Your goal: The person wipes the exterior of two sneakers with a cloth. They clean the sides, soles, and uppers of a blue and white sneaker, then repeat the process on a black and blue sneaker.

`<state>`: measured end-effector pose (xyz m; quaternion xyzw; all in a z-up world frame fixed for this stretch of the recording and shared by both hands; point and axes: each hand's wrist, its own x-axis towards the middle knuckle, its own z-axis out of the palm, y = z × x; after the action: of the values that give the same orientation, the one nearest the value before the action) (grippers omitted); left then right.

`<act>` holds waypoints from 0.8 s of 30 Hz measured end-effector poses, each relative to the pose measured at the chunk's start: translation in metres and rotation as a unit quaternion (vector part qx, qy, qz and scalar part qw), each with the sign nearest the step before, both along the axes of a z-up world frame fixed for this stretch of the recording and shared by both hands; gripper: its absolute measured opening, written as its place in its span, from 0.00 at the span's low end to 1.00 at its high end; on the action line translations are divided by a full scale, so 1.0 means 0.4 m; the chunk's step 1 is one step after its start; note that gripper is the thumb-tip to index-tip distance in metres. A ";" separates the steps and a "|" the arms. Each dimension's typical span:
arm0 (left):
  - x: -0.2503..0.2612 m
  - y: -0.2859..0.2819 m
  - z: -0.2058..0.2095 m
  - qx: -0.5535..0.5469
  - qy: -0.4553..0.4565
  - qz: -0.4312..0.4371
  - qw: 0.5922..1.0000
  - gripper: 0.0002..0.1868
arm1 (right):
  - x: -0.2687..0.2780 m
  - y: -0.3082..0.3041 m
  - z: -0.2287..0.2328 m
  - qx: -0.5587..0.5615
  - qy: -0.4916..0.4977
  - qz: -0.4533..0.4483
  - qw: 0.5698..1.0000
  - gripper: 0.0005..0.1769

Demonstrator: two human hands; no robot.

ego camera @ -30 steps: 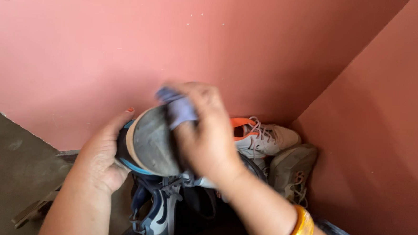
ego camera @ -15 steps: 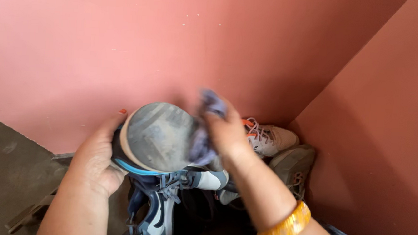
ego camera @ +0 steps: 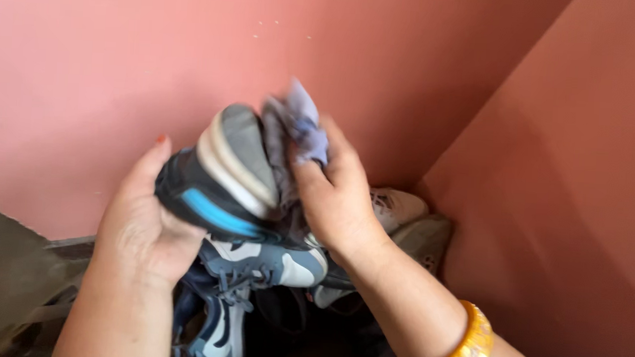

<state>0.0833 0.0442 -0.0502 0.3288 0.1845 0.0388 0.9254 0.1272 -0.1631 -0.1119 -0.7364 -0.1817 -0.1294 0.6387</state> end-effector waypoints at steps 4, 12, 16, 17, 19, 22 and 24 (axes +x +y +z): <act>-0.010 -0.064 0.019 -0.007 0.005 -0.028 1.000 0.19 | -0.124 0.000 0.106 -0.138 -0.260 -0.099 0.951 0.29; -0.040 -0.138 0.044 0.016 -0.061 -0.084 0.995 0.16 | -0.127 -0.036 0.312 0.176 0.010 -0.095 0.980 0.14; -0.046 -0.175 0.036 -0.024 -0.179 -0.059 0.982 0.20 | -0.188 -0.011 0.337 -0.046 -0.213 -0.122 0.968 0.23; -0.045 -0.180 0.036 -0.031 -0.166 -0.053 0.984 0.20 | -0.194 0.007 0.334 -0.234 -0.327 -0.185 0.897 0.31; -0.047 -0.192 0.029 -0.037 -0.165 -0.050 0.984 0.19 | -0.186 0.025 0.324 -0.382 -0.414 -0.211 0.799 0.35; -0.055 -0.214 0.016 -0.028 -0.178 -0.062 0.982 0.17 | -0.132 0.012 0.303 -0.314 -0.309 -0.149 0.885 0.27; -0.064 -0.217 0.021 -0.009 -0.160 -0.083 0.983 0.17 | -0.112 -0.003 0.293 -0.290 -0.122 -0.134 0.940 0.24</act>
<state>0.0577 -0.0428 -0.0417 0.3241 0.0059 0.0121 0.9459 0.0824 -0.1642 0.0055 -0.8857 -0.1876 -0.2446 0.3471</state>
